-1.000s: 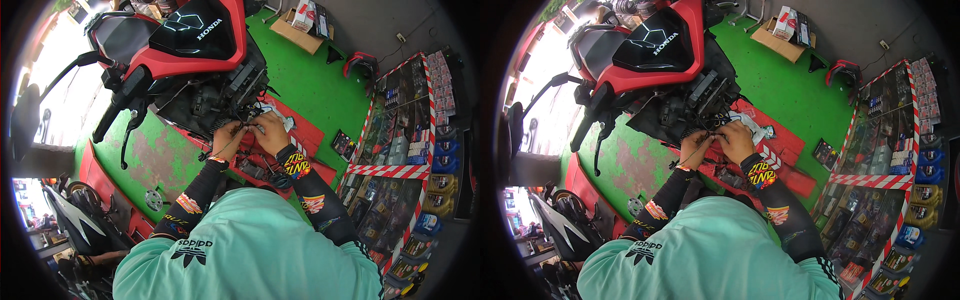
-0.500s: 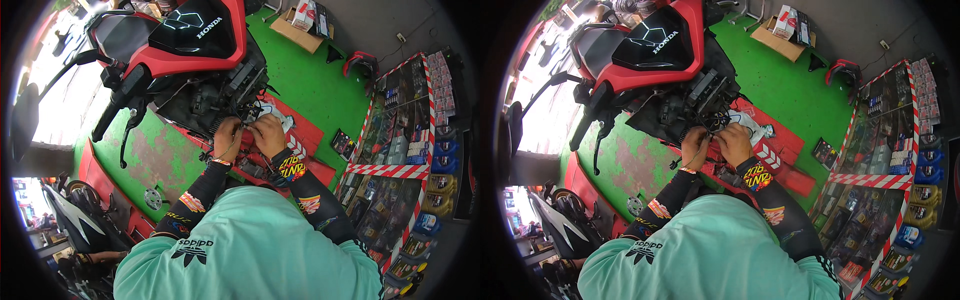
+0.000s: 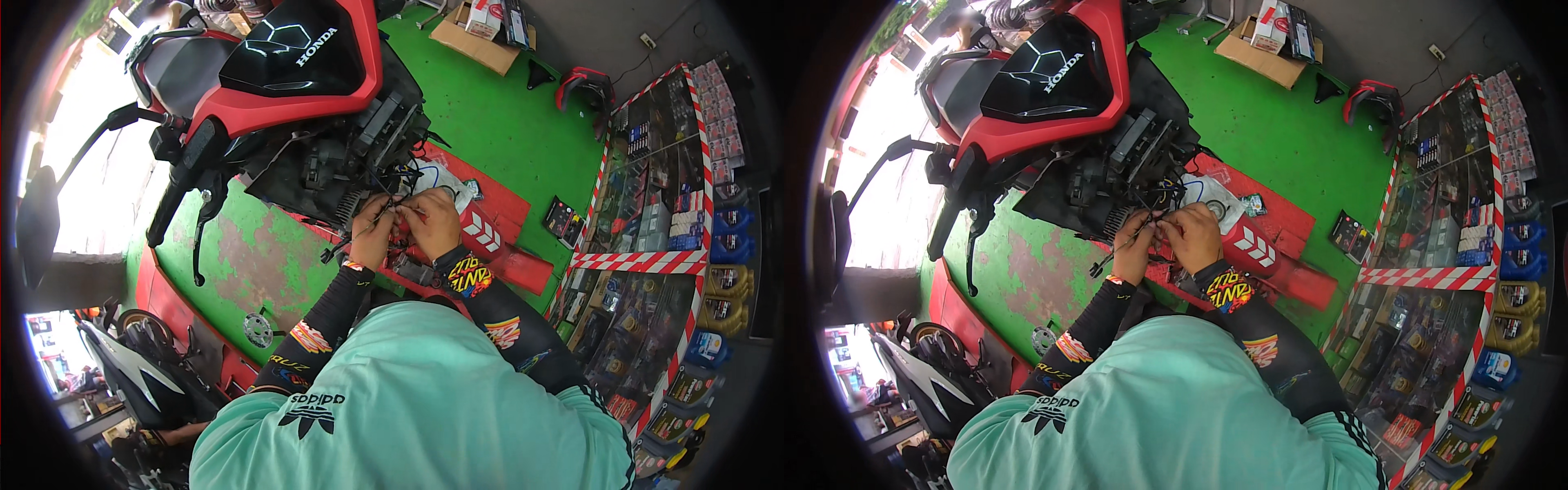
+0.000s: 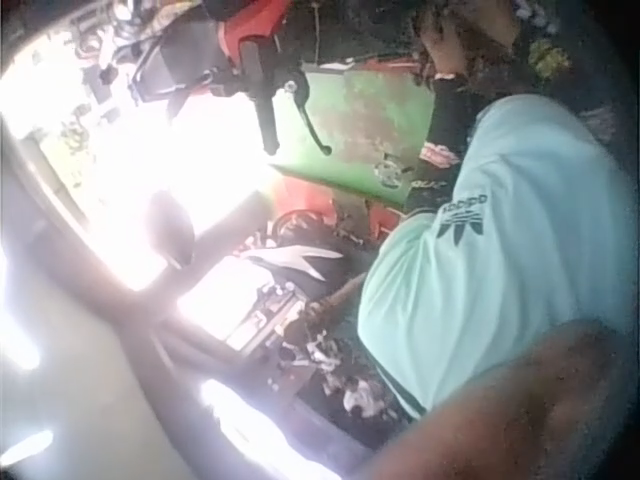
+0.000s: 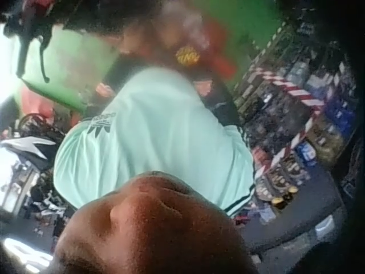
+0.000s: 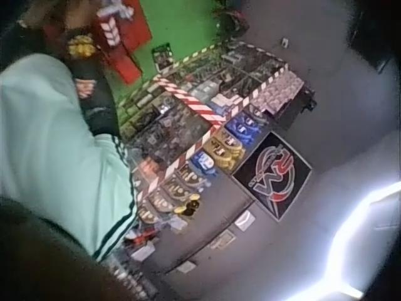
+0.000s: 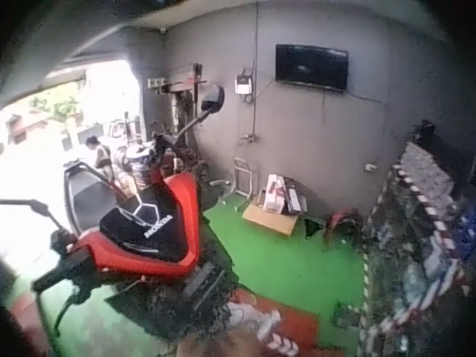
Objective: The person is repairing and taping electrical wiring on the front of a motorcycle.
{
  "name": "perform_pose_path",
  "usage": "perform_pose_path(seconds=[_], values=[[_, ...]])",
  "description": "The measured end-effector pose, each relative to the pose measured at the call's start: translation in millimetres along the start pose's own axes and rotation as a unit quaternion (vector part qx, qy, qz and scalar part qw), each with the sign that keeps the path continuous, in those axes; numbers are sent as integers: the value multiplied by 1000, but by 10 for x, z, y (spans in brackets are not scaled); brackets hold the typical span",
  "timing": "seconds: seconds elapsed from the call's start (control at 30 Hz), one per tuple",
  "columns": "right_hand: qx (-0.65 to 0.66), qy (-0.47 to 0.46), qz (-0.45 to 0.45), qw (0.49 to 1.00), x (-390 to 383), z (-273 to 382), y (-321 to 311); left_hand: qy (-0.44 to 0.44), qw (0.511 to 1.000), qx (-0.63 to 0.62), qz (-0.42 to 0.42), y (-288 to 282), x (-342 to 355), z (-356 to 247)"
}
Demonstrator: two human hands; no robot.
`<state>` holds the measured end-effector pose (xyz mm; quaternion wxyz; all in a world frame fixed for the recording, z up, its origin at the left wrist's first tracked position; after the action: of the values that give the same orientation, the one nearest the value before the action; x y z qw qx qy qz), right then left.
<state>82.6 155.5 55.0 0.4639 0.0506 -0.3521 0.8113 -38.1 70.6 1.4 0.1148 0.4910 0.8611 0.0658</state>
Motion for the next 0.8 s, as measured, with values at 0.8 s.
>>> perform_pose_path(seconds=[0.8], values=[[-60,54,2,997,115,99,-26,44,959,269,-75,-49,54,-50]])
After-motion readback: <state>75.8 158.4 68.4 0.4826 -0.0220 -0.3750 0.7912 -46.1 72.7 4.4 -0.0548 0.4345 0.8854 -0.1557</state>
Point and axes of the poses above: each hand's wrist, its own x-axis towards the middle knuckle, its own y-axis out of the palm, z = x × y, the point moved 8 cm from there along x, towards the middle knuckle
